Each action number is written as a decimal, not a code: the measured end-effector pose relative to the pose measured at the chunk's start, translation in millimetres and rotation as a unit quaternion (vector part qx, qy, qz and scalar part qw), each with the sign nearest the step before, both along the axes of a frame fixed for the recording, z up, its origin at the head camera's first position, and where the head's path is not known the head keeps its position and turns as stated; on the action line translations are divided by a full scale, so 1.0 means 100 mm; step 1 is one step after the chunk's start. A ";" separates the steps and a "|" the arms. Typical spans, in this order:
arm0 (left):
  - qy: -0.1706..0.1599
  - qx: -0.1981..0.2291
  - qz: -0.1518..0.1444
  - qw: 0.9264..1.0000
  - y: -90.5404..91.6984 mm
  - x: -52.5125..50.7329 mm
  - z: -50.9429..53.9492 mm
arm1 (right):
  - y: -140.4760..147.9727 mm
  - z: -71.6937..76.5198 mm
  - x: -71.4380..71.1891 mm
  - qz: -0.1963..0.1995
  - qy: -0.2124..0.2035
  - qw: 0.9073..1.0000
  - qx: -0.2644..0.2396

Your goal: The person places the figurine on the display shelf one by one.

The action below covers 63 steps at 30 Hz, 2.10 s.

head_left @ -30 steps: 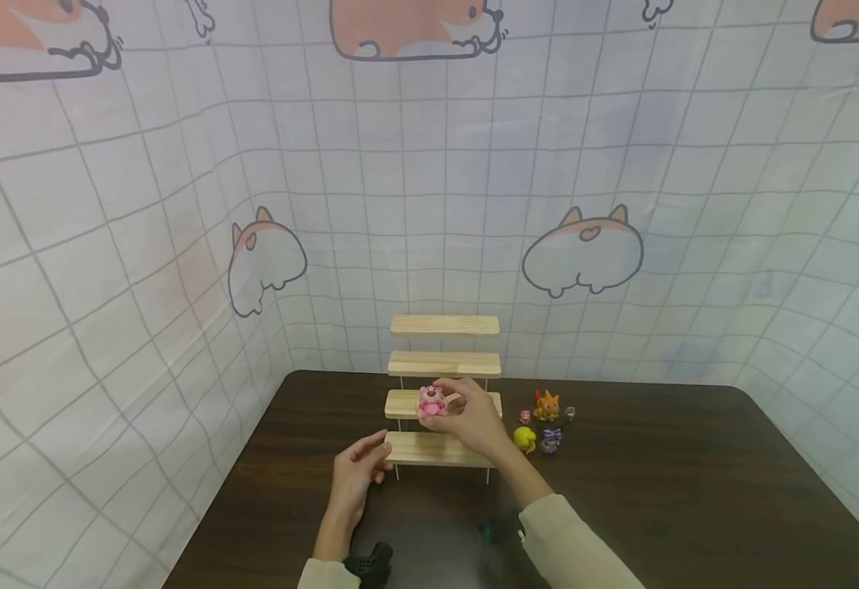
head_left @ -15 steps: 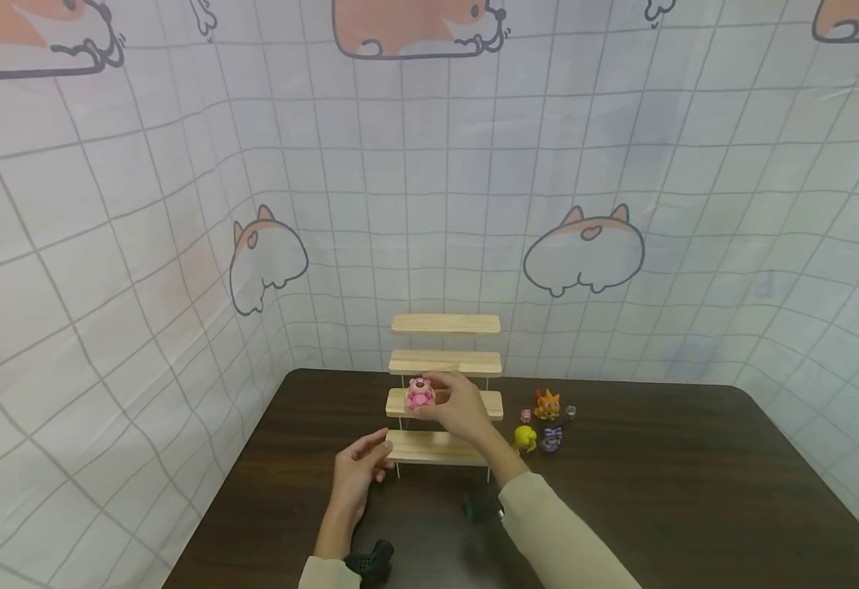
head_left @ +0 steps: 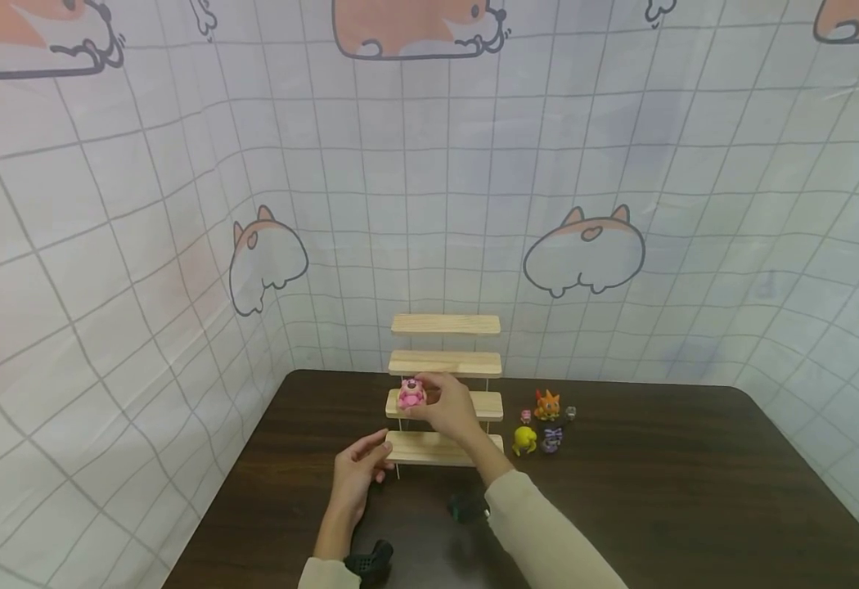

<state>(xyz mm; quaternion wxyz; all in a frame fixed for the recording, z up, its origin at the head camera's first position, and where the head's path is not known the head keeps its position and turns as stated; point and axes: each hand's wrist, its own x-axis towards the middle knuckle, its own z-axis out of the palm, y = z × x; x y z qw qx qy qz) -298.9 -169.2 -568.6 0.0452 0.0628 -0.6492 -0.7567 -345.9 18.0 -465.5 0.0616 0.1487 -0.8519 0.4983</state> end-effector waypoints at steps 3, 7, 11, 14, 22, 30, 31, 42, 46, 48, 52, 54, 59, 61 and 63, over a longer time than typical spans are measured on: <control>0.000 0.001 0.000 1.000 0.00 -0.01 -0.01 | -0.03 -0.02 -0.01 -0.008 0.001 1.000 0.006; 0.000 0.004 -0.002 1.000 -0.01 -0.01 -0.03 | -0.05 -0.04 -0.01 -0.018 0.003 1.000 0.013; -0.001 0.007 -0.003 1.000 0.00 -0.02 -0.02 | -0.07 -0.03 0.00 -0.020 0.012 1.000 0.015; -0.001 0.009 -0.004 1.000 0.00 -0.02 -0.01 | -0.08 -0.04 -0.01 -0.023 0.010 0.999 0.020; 0.003 0.003 -0.003 1.000 0.01 0.00 -0.01 | -0.10 -0.07 0.00 -0.030 0.015 0.999 0.026; -0.001 0.004 -0.002 1.000 0.01 -0.01 -0.01 | -0.11 -0.07 0.02 -0.038 0.018 0.999 0.009; -0.001 0.004 -0.002 1.000 0.01 0.00 -0.01 | -0.11 -0.07 0.02 -0.039 0.021 0.999 0.009; 0.001 0.005 -0.001 1.000 0.00 -0.01 -0.01 | -0.15 -0.09 0.02 -0.056 0.042 0.997 0.013; 0.002 0.006 0.000 1.000 0.01 -0.01 0.00 | -0.17 -0.11 0.01 -0.064 0.041 0.997 0.015; 0.002 0.008 0.001 1.000 0.01 -0.01 0.00 | -0.17 -0.11 0.00 -0.068 0.039 0.997 0.017; 0.000 0.009 0.001 1.000 0.01 -0.01 0.01 | -0.16 -0.11 0.00 -0.068 0.045 0.997 0.020; 0.000 0.009 0.001 1.000 0.01 -0.01 0.00 | -0.15 -0.12 0.01 -0.063 0.044 0.997 0.012; 0.002 0.005 0.002 1.000 0.01 -0.02 0.00 | -0.09 -0.14 0.06 -0.044 0.039 0.998 -0.026; 0.003 0.003 0.002 1.000 0.01 -0.02 -0.01 | -0.04 -0.15 0.09 -0.038 0.036 0.998 -0.041; 0.004 0.001 0.002 1.000 0.01 -0.02 -0.01 | 0.02 -0.16 0.12 -0.033 0.035 0.997 -0.056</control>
